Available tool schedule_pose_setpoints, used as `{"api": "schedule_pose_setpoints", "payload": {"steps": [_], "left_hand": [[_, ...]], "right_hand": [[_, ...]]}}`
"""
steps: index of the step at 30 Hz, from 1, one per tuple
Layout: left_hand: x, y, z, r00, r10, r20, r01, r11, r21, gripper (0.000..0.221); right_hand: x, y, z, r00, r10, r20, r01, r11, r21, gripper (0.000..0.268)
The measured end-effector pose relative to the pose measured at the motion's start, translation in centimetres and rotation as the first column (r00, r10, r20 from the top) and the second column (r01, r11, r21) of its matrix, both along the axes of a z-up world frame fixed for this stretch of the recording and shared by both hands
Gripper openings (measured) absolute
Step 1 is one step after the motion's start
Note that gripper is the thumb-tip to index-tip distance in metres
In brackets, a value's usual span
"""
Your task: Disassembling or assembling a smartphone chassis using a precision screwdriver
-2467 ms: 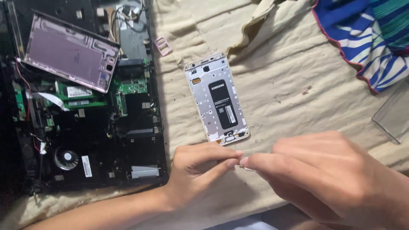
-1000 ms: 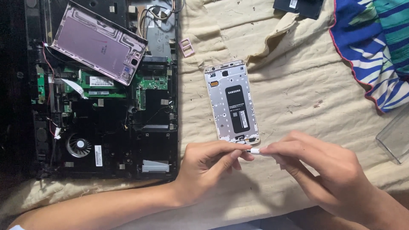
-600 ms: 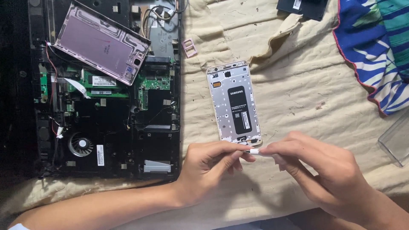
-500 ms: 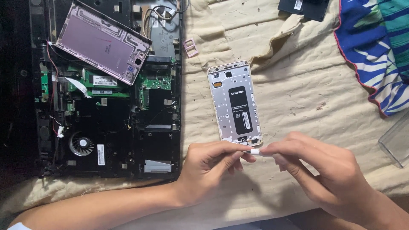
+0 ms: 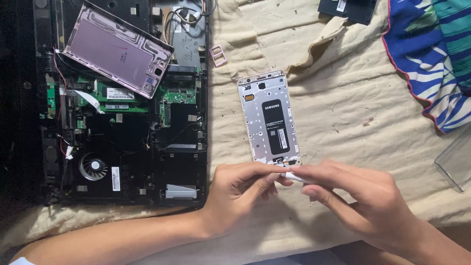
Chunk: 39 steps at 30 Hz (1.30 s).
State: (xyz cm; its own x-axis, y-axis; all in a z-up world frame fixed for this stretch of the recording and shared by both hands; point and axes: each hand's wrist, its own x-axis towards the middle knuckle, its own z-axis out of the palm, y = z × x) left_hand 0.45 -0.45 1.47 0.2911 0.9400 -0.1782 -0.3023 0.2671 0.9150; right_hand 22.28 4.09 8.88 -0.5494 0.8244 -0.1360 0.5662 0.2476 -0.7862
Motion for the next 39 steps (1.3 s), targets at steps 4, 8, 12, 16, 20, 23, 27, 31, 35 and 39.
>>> {"api": "schedule_pose_setpoints", "payload": {"steps": [4, 8, 12, 16, 20, 23, 27, 31, 35, 39], "left_hand": [[0.0, -0.2, -0.3, 1.000, 0.012, 0.027, -0.012, 1.000, -0.009, 0.020], [-0.1, -0.1, -0.4, 1.000, -0.022, 0.002, 0.022, 0.997, 0.077, 0.019], [-0.1, 0.0, -0.4, 0.998, -0.045, -0.032, 0.050, 0.986, 0.159, 0.022], [-0.1, 0.0, -0.6, 0.998, -0.047, -0.046, 0.054, 0.984, 0.170, 0.022], [-0.1, -0.1, -0.6, 0.997, -0.041, -0.058, 0.051, 0.981, 0.188, 0.022], [-0.1, -0.1, -0.7, 0.996, -0.031, -0.079, 0.047, 0.977, 0.210, 0.022], [-0.2, -0.2, -0.6, 0.995, -0.028, -0.096, 0.048, 0.976, 0.214, 0.024], [0.0, -0.2, -0.7, 0.996, -0.039, -0.077, 0.056, 0.970, 0.237, 0.024], [-0.1, -0.4, -1.1, 0.998, -0.039, -0.057, 0.053, 0.961, 0.273, 0.064], [-0.4, -0.3, -0.5, 0.982, -0.061, -0.180, 0.123, 0.926, 0.357, 0.041]], "right_hand": [[-0.2, 0.0, 0.1, 1.000, 0.003, 0.008, -0.003, 0.999, 0.045, 0.036], [0.4, 0.1, 0.2, 0.997, -0.058, 0.046, 0.060, 0.996, -0.059, 0.034], [0.3, 0.2, 0.7, 0.996, -0.061, 0.071, 0.063, 0.997, -0.035, 0.026], [0.0, 0.3, 1.1, 0.996, -0.062, 0.067, 0.063, 0.998, -0.016, 0.021], [-0.4, 0.2, 1.3, 0.991, -0.071, 0.113, 0.073, 0.997, -0.012, 0.023], [-0.5, 0.2, 1.5, 0.990, -0.072, 0.122, 0.073, 0.997, -0.004, 0.022], [-0.5, 0.1, 1.6, 0.985, -0.085, 0.148, 0.089, 0.996, -0.019, 0.022], [-0.2, 0.1, 2.4, 0.982, -0.092, 0.165, 0.101, 0.994, -0.046, 0.022], [0.5, 0.4, 4.1, 0.973, -0.051, 0.223, 0.031, 0.995, 0.090, 0.025], [0.0, 0.9, 5.8, 0.982, -0.060, 0.180, 0.027, 0.984, 0.178, 0.030]]}}
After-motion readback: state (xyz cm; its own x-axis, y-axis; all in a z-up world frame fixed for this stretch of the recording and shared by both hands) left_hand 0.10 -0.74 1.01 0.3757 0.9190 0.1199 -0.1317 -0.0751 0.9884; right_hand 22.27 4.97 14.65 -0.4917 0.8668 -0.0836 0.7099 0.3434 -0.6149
